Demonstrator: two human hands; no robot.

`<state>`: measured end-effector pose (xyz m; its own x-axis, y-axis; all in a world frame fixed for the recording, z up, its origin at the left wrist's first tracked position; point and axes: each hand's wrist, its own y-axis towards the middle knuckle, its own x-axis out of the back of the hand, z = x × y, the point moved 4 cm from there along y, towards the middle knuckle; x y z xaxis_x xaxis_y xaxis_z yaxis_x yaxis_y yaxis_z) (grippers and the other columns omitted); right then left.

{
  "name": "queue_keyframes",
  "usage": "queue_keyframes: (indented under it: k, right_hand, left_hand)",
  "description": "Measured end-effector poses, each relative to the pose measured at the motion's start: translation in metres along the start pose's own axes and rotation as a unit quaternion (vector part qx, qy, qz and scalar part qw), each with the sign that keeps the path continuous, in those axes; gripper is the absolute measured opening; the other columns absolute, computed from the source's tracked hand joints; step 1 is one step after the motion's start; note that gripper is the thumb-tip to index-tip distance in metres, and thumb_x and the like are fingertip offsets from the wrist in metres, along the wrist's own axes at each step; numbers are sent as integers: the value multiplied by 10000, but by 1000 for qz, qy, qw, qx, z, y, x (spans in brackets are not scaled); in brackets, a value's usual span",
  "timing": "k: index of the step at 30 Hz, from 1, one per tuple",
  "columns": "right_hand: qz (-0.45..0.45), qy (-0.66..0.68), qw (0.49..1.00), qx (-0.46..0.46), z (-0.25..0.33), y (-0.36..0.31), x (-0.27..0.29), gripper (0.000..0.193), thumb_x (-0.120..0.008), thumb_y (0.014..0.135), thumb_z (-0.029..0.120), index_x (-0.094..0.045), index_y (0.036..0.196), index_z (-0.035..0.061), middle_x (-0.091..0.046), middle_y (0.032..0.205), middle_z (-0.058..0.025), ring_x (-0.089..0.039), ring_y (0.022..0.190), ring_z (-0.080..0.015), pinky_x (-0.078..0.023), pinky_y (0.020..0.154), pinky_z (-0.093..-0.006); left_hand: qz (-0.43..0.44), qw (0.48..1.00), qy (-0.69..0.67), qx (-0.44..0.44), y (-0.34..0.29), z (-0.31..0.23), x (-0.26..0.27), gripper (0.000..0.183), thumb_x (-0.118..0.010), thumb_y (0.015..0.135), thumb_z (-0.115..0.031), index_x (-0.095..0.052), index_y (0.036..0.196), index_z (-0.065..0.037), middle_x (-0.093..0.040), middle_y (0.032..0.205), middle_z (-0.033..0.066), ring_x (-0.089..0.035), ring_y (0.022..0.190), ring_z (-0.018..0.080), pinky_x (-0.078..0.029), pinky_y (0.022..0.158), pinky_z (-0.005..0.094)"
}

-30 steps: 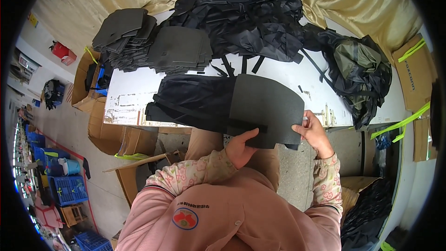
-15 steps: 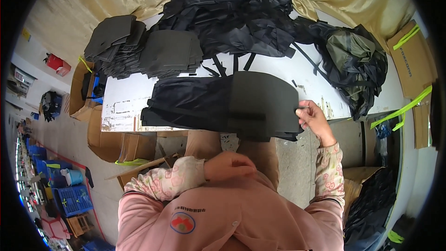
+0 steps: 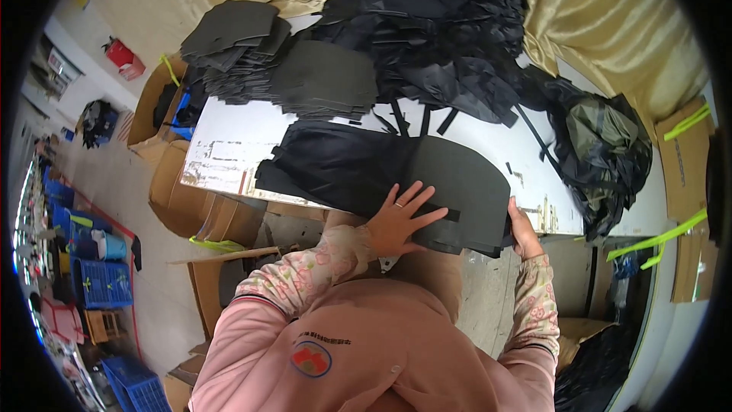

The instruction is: Inspecting and sorting black fabric panels for outdoor goods assembly on a factory workbench.

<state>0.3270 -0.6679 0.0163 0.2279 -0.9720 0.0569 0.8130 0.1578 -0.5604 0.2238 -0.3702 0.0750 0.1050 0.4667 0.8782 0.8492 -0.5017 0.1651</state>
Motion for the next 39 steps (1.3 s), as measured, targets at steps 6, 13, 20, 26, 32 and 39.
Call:
queue_keyframes:
  k: [6, 13, 20, 26, 32, 39]
  right_hand:
    - [-47, -73, 996, -3, 3, 5, -3, 776, -399, 936, 598, -467, 1276, -96, -583, 1192, -164, -581, 1027, -208, -476, 866, -313]
    - [-25, -14, 1000, 5, 16, -6, -19, 731, -402, 936, 594, -432, 1344, -13, -549, 1244, -119, -555, 1085, -203, -471, 894, -327]
    - [32, 110, 993, -25, 6, -3, -11, 767, -400, 905, 642, -457, 1330, 6, -549, 1279, -133, -548, 1135, -231, -457, 939, -352]
    - [-40, 36, 994, -91, -5, 9, -4, 777, -445, 882, 652, -475, 1309, 3, -582, 1236, -138, -599, 1068, -240, -505, 863, -380]
    - [28, 199, 979, -36, 16, -7, -30, 835, -421, 839, 722, -465, 1331, 48, -584, 1214, -104, -578, 1078, -216, -484, 903, -362]
    - [145, 223, 964, 1, 35, -30, -22, 803, -460, 851, 674, -446, 1341, 37, -567, 1243, -104, -555, 1112, -220, -465, 933, -356]
  left_hand:
    - [-26, 999, -46, 1, -4, 3, -1, 866, -787, 690, -350, -345, 1433, -293, -159, 1531, 133, -118, 1420, 367, -190, 1062, 655]
    - [-37, 993, -107, 16, -12, 8, 2, 853, -787, 700, -301, -346, 1431, -291, -145, 1539, 122, -75, 1428, 353, -137, 1088, 635]
    - [-53, 992, -118, 11, -12, 10, -1, 856, -788, 699, -297, -341, 1428, -306, -147, 1541, 101, -79, 1427, 352, -130, 1088, 639]
    - [-53, 990, -128, 11, -12, 12, -1, 859, -789, 693, -318, -343, 1426, -311, -149, 1541, 99, -82, 1427, 351, -141, 1085, 639]
    - [-47, 992, -114, 18, -12, 14, 0, 870, -785, 692, -354, -333, 1435, -304, -151, 1542, 103, -73, 1431, 349, -150, 1086, 629]
    - [-27, 994, -100, 35, -11, 12, 3, 855, -776, 699, -348, -344, 1434, -291, -156, 1539, 115, -91, 1427, 362, -172, 1084, 619]
